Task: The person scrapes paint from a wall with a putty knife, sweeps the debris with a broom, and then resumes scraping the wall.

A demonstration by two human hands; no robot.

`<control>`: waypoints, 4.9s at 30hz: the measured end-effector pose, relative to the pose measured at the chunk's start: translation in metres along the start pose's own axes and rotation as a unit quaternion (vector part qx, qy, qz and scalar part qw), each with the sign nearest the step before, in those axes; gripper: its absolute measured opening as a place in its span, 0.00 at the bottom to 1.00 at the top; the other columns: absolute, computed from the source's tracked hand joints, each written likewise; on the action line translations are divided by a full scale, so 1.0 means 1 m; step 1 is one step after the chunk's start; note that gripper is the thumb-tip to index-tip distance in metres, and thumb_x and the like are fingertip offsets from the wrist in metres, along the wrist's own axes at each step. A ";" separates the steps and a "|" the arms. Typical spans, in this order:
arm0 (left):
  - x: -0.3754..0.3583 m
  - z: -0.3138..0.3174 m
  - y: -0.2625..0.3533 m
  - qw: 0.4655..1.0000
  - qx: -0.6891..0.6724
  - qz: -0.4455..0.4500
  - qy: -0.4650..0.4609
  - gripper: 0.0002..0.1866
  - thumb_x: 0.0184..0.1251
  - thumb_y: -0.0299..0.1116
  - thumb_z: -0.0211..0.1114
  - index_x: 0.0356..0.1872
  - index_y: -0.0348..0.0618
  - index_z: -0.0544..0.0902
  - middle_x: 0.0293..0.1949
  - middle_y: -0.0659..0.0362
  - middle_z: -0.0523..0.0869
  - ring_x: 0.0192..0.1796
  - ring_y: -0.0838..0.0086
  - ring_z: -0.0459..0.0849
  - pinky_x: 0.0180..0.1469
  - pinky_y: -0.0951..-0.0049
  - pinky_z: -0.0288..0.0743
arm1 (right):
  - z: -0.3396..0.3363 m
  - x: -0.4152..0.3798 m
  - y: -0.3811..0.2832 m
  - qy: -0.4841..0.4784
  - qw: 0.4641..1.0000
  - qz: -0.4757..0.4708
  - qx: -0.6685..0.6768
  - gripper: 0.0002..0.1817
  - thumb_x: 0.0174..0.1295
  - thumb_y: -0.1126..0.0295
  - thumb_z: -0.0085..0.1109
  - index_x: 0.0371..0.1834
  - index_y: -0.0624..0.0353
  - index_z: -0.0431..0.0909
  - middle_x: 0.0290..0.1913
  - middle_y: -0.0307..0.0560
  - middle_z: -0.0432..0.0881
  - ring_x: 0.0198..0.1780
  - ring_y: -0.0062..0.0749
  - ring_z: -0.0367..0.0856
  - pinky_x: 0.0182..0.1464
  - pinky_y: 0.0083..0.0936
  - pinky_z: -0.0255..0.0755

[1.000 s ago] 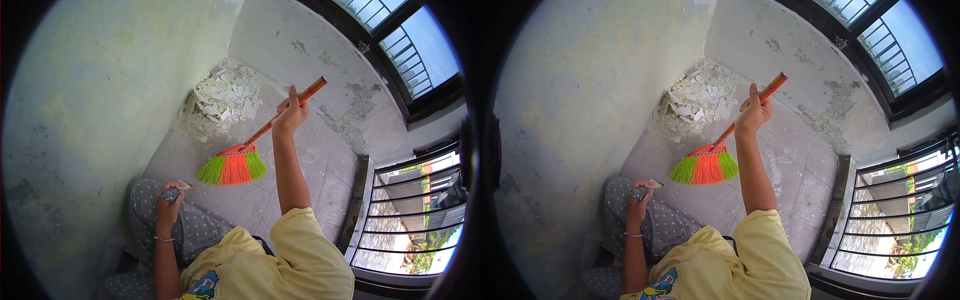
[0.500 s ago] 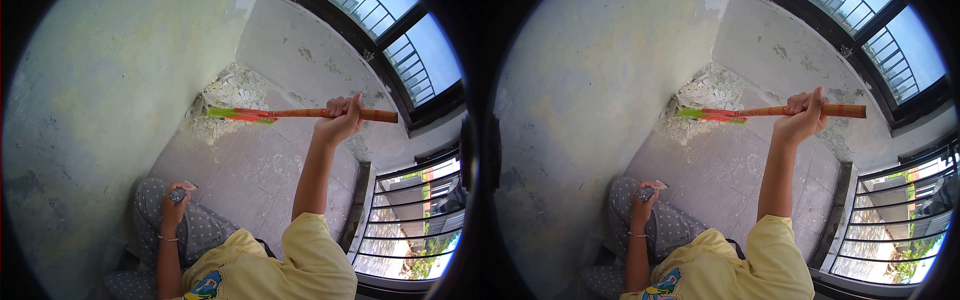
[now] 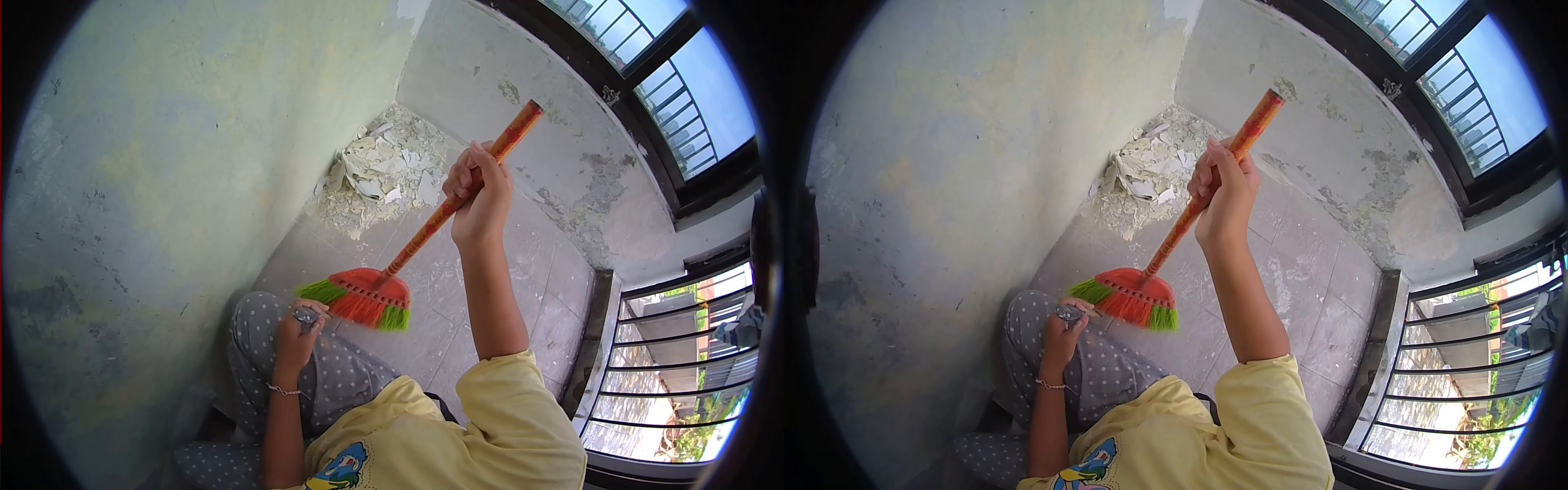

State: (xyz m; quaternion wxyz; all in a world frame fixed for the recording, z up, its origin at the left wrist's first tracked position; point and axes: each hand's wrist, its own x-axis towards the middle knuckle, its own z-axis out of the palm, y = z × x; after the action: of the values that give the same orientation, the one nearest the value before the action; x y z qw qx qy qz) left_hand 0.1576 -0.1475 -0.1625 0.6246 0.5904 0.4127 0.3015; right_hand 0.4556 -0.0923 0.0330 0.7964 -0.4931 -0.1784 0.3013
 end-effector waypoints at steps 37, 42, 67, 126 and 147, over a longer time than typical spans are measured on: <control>0.003 -0.003 0.003 0.998 0.055 0.013 0.017 0.15 0.49 0.14 0.64 0.37 0.41 0.73 0.42 0.53 0.84 0.48 0.62 0.84 0.52 0.68 0.74 | 0.042 0.034 0.095 -0.426 0.824 -0.298 -0.225 0.23 0.61 0.74 0.62 0.12 0.60 0.60 0.12 0.39 0.62 0.14 0.28 0.56 0.19 0.25 0.54; 0.003 -0.003 0.005 0.999 0.046 0.026 0.016 0.14 0.51 0.17 0.65 0.37 0.41 0.73 0.41 0.57 0.82 0.42 0.73 0.79 0.49 0.73 0.73 | 0.036 -0.003 0.111 -0.590 0.715 -0.307 -0.215 0.20 0.56 0.74 0.63 0.13 0.58 0.62 0.14 0.44 0.63 0.15 0.40 0.64 0.19 0.32 0.58; -0.002 0.003 -0.039 0.962 0.250 0.097 0.040 0.11 0.57 0.33 0.63 0.37 0.39 0.75 0.33 0.52 0.80 0.38 0.55 0.80 0.43 0.62 0.73 | -0.002 -0.189 0.148 -0.741 0.583 -0.277 -0.185 0.11 0.54 0.66 0.64 0.21 0.58 0.74 0.22 0.45 0.78 0.24 0.44 0.81 0.26 0.38 0.72; -0.072 0.023 0.086 0.950 0.149 0.215 0.169 0.14 0.58 0.21 0.60 0.45 0.40 0.71 0.53 0.48 0.71 0.55 0.62 0.72 0.59 0.62 0.67 | -0.034 -0.164 0.099 -0.485 0.839 0.057 -0.240 0.42 0.64 0.56 0.57 0.76 0.64 0.50 0.78 0.67 0.43 0.79 0.53 0.43 0.76 0.36 0.40; -0.172 0.083 0.251 0.876 0.360 0.289 0.140 0.28 0.60 0.25 0.63 0.62 0.39 0.64 0.71 0.43 0.60 0.72 0.52 0.61 0.69 0.55 0.59 | -0.035 -0.221 -0.017 -0.338 0.893 0.078 0.286 0.36 0.72 0.45 0.42 0.65 0.72 0.62 0.72 0.67 0.57 0.71 0.57 0.62 0.66 0.39 0.71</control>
State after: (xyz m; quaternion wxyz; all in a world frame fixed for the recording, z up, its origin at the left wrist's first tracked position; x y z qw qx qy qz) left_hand 0.1750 -0.3064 0.1090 0.1897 0.8194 0.3867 0.3783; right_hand 0.3147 -0.2669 0.0351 0.7683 -0.1246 -0.3043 0.5492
